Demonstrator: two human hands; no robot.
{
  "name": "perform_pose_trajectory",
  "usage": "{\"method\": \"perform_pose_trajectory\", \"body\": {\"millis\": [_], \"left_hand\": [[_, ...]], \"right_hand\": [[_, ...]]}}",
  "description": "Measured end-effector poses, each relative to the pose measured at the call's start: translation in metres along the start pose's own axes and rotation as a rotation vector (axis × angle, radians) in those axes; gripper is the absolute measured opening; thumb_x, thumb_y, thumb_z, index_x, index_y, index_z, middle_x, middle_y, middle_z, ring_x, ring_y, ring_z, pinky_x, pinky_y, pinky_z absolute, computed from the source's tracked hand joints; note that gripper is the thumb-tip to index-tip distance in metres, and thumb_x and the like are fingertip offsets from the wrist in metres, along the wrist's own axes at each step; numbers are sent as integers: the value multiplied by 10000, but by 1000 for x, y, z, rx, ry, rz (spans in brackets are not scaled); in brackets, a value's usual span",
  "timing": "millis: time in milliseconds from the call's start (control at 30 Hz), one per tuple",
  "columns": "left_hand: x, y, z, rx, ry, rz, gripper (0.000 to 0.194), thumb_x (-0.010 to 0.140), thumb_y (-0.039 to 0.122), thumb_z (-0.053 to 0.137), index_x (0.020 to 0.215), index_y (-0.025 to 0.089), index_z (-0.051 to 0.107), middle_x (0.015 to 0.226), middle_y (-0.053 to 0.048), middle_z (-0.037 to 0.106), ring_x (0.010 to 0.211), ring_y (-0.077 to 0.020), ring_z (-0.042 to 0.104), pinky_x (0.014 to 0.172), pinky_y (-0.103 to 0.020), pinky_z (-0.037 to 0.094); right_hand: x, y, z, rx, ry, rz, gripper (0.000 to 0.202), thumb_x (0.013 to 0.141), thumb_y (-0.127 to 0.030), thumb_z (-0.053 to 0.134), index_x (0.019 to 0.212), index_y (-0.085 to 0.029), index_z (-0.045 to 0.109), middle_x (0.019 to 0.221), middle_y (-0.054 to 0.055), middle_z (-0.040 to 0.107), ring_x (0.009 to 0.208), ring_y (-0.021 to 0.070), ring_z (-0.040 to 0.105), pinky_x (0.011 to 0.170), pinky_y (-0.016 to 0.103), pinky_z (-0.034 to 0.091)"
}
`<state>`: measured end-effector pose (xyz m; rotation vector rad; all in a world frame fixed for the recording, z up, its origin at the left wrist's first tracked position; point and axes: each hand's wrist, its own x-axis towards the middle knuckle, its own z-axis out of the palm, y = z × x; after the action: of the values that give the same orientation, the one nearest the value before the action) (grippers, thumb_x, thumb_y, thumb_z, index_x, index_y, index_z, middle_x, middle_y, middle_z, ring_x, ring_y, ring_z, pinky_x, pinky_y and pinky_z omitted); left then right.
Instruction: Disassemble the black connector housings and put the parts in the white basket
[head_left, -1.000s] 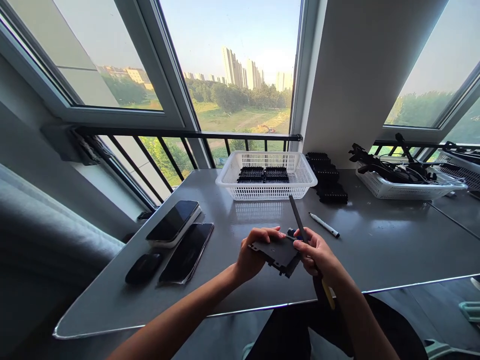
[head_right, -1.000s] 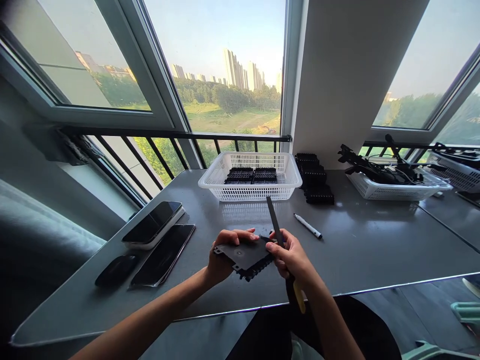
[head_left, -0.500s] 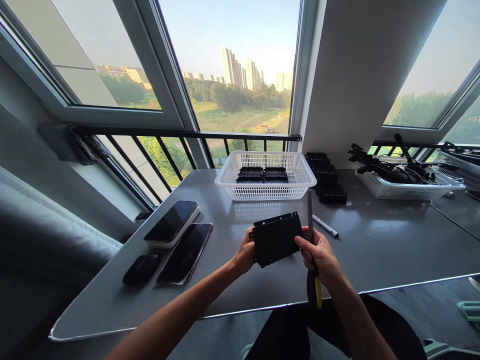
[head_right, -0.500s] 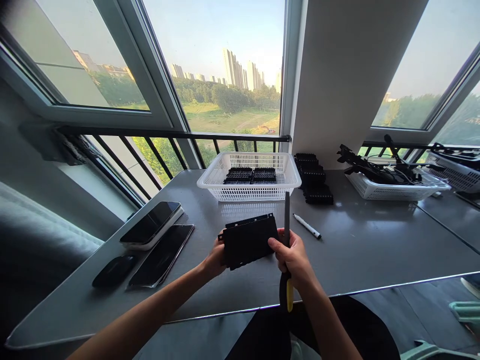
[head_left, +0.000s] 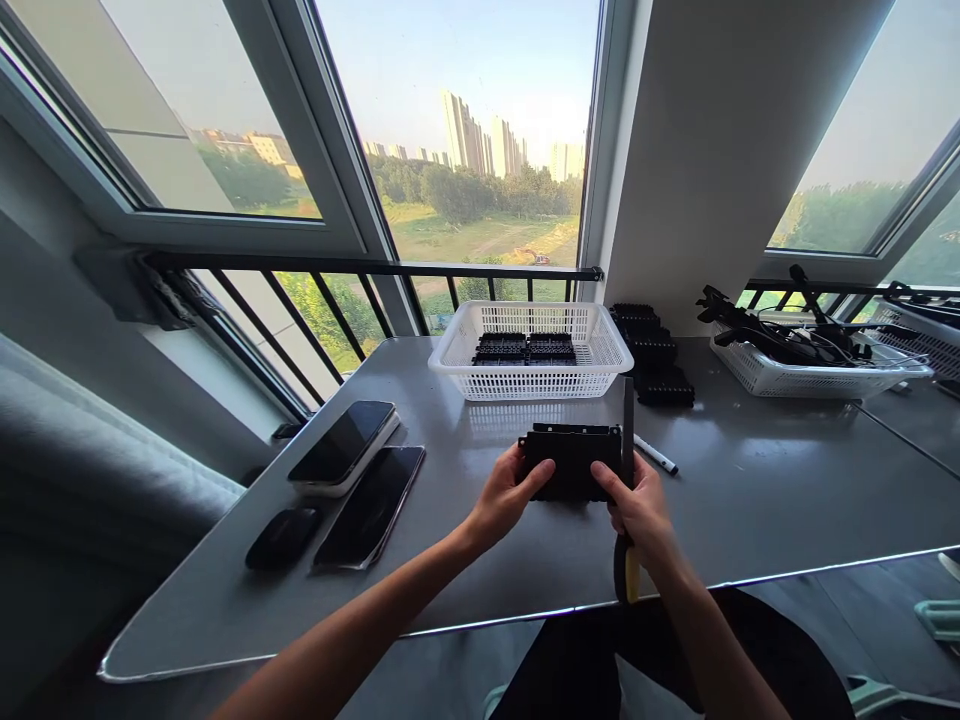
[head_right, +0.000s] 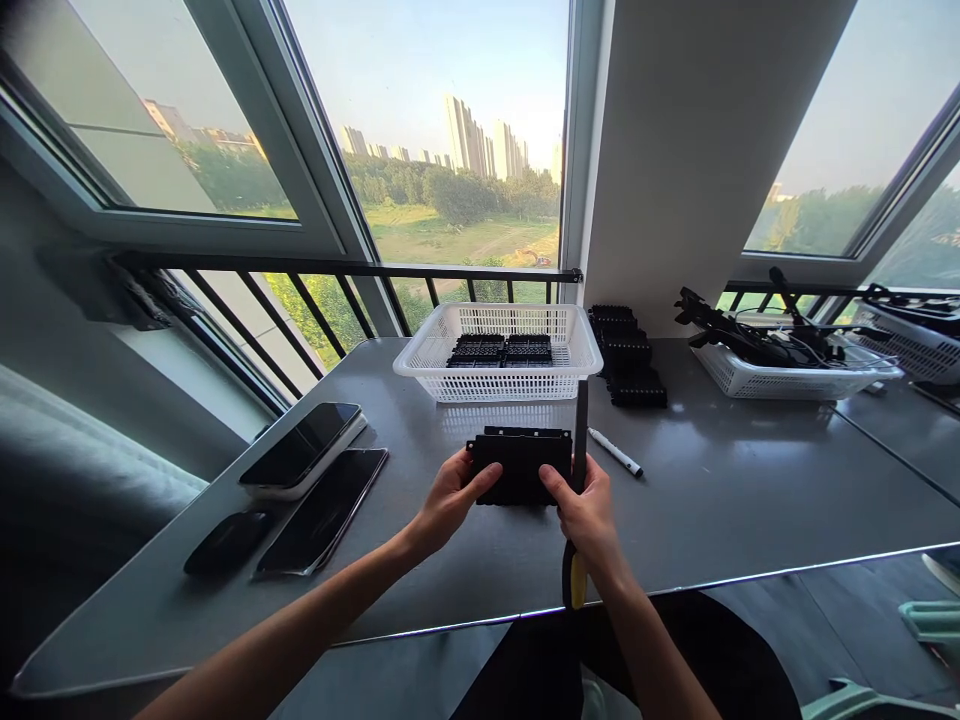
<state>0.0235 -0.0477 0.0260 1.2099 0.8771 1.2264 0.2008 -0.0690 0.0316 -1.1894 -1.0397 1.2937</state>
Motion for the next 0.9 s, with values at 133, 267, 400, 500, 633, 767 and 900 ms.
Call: {"method": "perform_pose_trajectory", "body": {"millis": [133,267,400,500,633,767,900], "left_hand": [[3,1,-3,-105,14,-22,367,773,375,691,1041,135,619,876,-54,685,823,-210,645,698,-301,546],[7,3,-6,-181,49,-29,371,797,401,646,1055,138,599,883,-54,678,762,-213,649,600,-304,556],[9,0,-8,-186,59,9,368,775,370,679,1044,143,571,946,-64,676,752,-201,650,599,-305,559],[9,-2,-9,-186,58,34,357,763,311,691,1051,150,553,975,-62,673,759,-192,651,632,-309,561],[8,-2,-9,-235,13,39,384,740,213,675,1090,171,522,1000,-44,667,810,-193,656,742,-348,557],[6,-2,-10,-310,-50,10,376,723,156,645,1063,200,491,990,-15,656,883,-191,638,801,-374,544],[5,-4,-10,-337,-73,-7,370,696,171,663,1024,199,494,960,-8,627,906,-196,612,783,-366,550]], "right_hand": [[5,1,-7,-39,-27,-16,447,730,-589,688,798,-217,450,522,-113,346,348,26,239,300,168,209],[9,-2,-23,-92,-30,-79,442,818,-644,551,809,-209,471,590,-68,441,393,46,292,322,178,208],[6,-9,-41,-225,-7,-193,418,897,-616,445,798,-212,485,566,-57,408,452,81,334,384,196,258],[4,-13,-51,-410,-56,-242,426,920,-585,424,738,-208,499,536,-54,356,477,100,333,435,219,263],[2,-14,-49,-681,-107,-308,481,934,-562,398,639,-196,498,521,-32,383,482,112,350,468,245,242],[-2,-11,-31,-830,-161,-353,471,956,-503,379,612,-198,478,512,-19,442,474,119,379,484,262,219],[-2,-7,-19,-915,-160,-357,442,960,-470,383,631,-203,509,560,1,534,511,136,453,520,267,240]]}}
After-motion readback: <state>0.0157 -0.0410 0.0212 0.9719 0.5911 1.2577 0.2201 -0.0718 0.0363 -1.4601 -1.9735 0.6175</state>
